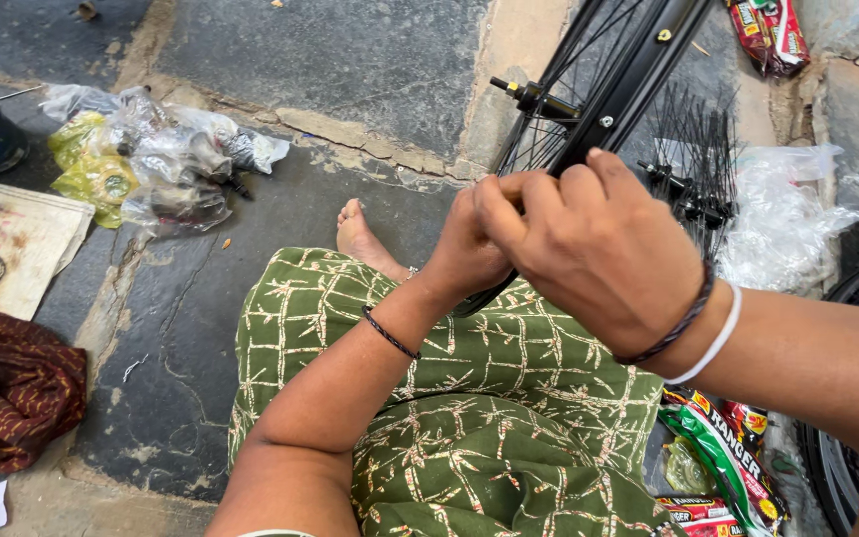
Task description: The person inserts spokes into the hub and rim of a bicycle wheel and tightens the nipples by hand and using a screwdriver.
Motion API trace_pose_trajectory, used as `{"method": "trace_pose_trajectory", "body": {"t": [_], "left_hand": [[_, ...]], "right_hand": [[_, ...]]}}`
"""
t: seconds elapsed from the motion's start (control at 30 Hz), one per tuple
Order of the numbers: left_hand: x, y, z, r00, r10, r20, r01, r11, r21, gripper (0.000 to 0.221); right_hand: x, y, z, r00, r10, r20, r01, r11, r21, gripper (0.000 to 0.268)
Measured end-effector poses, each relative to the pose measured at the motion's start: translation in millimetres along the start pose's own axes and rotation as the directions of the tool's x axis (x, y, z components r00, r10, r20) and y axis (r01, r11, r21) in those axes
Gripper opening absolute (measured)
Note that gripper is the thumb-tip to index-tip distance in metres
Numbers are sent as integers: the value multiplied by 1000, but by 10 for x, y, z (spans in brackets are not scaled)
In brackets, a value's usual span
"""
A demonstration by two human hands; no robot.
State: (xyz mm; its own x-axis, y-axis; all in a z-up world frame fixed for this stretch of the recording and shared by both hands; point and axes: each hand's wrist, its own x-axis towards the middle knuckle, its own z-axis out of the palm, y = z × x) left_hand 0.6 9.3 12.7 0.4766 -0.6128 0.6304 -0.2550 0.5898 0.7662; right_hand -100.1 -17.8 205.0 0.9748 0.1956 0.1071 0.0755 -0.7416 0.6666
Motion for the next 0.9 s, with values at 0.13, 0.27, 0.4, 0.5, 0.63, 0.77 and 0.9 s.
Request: {"method": "trace_pose_trajectory", "body": {"t": [0.13, 0.27, 0.4, 0.5, 0.63, 0.77, 0.9], "left_hand": [[10, -22, -8, 985, -162, 53, 165, 983, -76, 26], [56, 51, -20, 990, -129, 63, 137, 976, -168, 33], [96, 85, 1, 988, -142, 65, 150, 980, -133, 32], [99, 117, 8, 992, -99, 78, 106, 990, -97, 33], [107, 122, 42, 979, -182, 88, 195, 965, -175, 32], [113, 81, 51, 981, -175, 82, 187, 968, -170, 32], [101, 64, 47, 981, -171, 94, 186, 965, -186, 27]], "right_hand": [[-72, 275, -52, 999, 35, -6, -30, 922, 386, 30], [-243, 650, -238, 987, 158, -10, -115, 760, 639, 21], [-325, 777, -179, 966, 251, 57, -210, 637, 741, 19], [-344, 753, -44, 978, 204, 33, -155, 616, 773, 19], [-331, 677, 15, 994, 111, 7, -90, 765, 638, 13], [-215, 612, 17, 999, 40, -16, -27, 885, 465, 19], [-123, 579, 14, 993, 69, 95, -105, 880, 464, 29]]}}
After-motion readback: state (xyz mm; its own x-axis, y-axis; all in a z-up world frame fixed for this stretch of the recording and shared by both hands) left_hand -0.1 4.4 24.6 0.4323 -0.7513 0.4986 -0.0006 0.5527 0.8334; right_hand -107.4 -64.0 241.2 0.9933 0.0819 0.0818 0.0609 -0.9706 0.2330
